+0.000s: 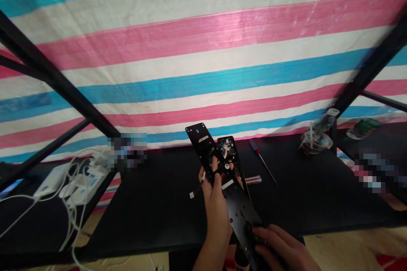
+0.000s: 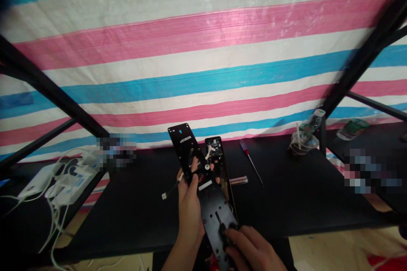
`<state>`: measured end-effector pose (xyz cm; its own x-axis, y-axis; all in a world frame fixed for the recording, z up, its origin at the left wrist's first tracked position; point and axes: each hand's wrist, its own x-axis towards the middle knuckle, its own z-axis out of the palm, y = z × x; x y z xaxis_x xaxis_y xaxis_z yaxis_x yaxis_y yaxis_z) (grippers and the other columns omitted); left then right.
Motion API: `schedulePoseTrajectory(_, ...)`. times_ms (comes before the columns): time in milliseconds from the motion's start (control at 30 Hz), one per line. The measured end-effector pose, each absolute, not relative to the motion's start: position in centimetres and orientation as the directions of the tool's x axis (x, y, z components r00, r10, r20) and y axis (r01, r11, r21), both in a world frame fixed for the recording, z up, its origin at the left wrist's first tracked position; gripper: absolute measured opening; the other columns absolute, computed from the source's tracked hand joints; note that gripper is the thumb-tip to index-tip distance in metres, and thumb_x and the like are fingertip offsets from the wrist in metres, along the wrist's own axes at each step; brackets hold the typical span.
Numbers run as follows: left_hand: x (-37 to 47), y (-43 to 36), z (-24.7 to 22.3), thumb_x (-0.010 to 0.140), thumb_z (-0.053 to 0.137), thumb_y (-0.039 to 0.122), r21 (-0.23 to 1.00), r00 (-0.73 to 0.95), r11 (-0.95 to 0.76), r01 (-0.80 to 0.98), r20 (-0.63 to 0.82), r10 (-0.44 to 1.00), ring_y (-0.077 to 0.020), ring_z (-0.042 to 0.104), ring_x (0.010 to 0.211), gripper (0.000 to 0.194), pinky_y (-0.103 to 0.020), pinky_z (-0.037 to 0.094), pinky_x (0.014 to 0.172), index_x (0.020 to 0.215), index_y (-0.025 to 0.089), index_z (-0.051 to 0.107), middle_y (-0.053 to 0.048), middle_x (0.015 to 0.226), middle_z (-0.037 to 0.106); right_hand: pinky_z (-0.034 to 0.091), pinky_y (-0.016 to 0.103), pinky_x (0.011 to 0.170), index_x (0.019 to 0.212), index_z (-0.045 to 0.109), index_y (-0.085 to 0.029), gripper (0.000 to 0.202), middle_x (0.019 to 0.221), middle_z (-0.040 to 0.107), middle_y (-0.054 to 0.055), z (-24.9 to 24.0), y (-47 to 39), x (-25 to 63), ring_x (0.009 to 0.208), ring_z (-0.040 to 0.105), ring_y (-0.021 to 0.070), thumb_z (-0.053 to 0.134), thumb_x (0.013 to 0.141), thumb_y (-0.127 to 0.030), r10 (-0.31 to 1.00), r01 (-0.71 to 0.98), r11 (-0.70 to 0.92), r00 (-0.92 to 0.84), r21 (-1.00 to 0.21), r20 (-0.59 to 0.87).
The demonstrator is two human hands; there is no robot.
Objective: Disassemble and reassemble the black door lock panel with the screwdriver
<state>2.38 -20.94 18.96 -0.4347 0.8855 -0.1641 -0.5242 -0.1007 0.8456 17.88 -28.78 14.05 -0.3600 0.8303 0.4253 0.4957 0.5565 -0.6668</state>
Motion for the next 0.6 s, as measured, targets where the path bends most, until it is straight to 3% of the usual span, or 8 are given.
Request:
schedulePoseTrajectory(100,2.6,-21.1,18.6,0.085,0.067,0.037,0.811,-0.379,-0.091,-0.578,-0.168,0.91,-0.0238,0.066,0.112,0.049,-0.03,0.057,0.086,0.132,0.026,0.058,-0.008,0.146,0.051,0.053,0.014,0.061,0.098,0.067,-0.025,0.017,0.079,0.069,0.002,13.7,-28.7,17.8,0.066,0.069,0.0117,0.05,0.098,-0.026,0.834,0.469,0.546,-0.381,-0.694,0.399)
schedulePoseTrajectory(267,2.8,-21.4,18.5,0.085,0.067,0.039,0.828,-0.394,-0.1,-0.552,-0.153,0.906,-0.0234,0.067,0.11,0.051,-0.028,0.059,0.081,0.134,0.028,0.056,-0.008,0.148,0.049,0.05,0.015,0.055,0.085,0.067,-0.023,0.02,0.069,0.066,0.001,11.9,-29.2,16.9,0.058,0.065,0.0117,0.052,0.097,-0.03,0.898,0.476,0.438,-0.278,-0.762,0.342)
schedulePoseTrajectory(367,2.6,-21.5,18.7,0.085,0.068,0.04,0.834,-0.39,-0.087,-0.546,-0.161,0.907,-0.0238,0.067,0.111,0.05,-0.028,0.058,0.084,0.133,0.027,0.058,-0.008,0.145,0.051,0.048,0.017,0.05,0.078,0.067,-0.023,0.022,0.064,0.065,0.0,12.4,-29.0,17.4,0.053,0.061,0.0123,0.067,0.087,-0.044,0.931,0.429,0.361,-0.222,-0.828,0.291)
schedulePoseTrajectory(467,2.4,-21.5,18.7,0.085,0.068,0.04,0.806,-0.348,-0.071,-0.588,-0.174,0.921,-0.0275,0.067,0.112,0.053,-0.034,0.059,0.083,0.135,0.028,0.056,-0.009,0.145,0.052,0.055,0.023,0.062,0.091,0.071,-0.023,0.044,0.081,0.071,0.005,13.4,-28.2,18.5,0.069,0.067,0.0191,0.073,0.073,-0.063,0.97,0.296,0.239,-0.029,-0.925,0.241)
schedulePoseTrajectory(533,2.5,-21.7,18.6,0.085,0.068,0.04,0.782,-0.332,-0.074,-0.619,-0.174,0.927,-0.03,0.068,0.109,0.058,-0.038,0.06,0.081,0.139,0.026,0.051,-0.012,0.14,0.057,0.057,0.03,0.074,0.104,0.072,-0.022,0.053,0.096,0.073,0.009,13.6,-27.8,18.6,0.084,0.069,0.0236,0.061,0.08,-0.068,0.995,0.158,0.047,0.08,-0.986,0.061)
schedulePoseTrajectory(600,2.8,-22.1,18.5,0.085,0.067,0.041,0.762,-0.302,-0.057,-0.645,-0.186,0.935,-0.0308,0.069,0.106,0.064,-0.041,0.061,0.08,0.144,0.026,0.044,-0.014,0.133,0.062,0.058,0.034,0.08,0.108,0.072,-0.021,0.057,0.099,0.074,0.01,13.1,-27.7,17.9,0.092,0.07,0.0257,0.051,0.086,-0.069,0.974,0.006,-0.22,0.055,-0.976,-0.219)
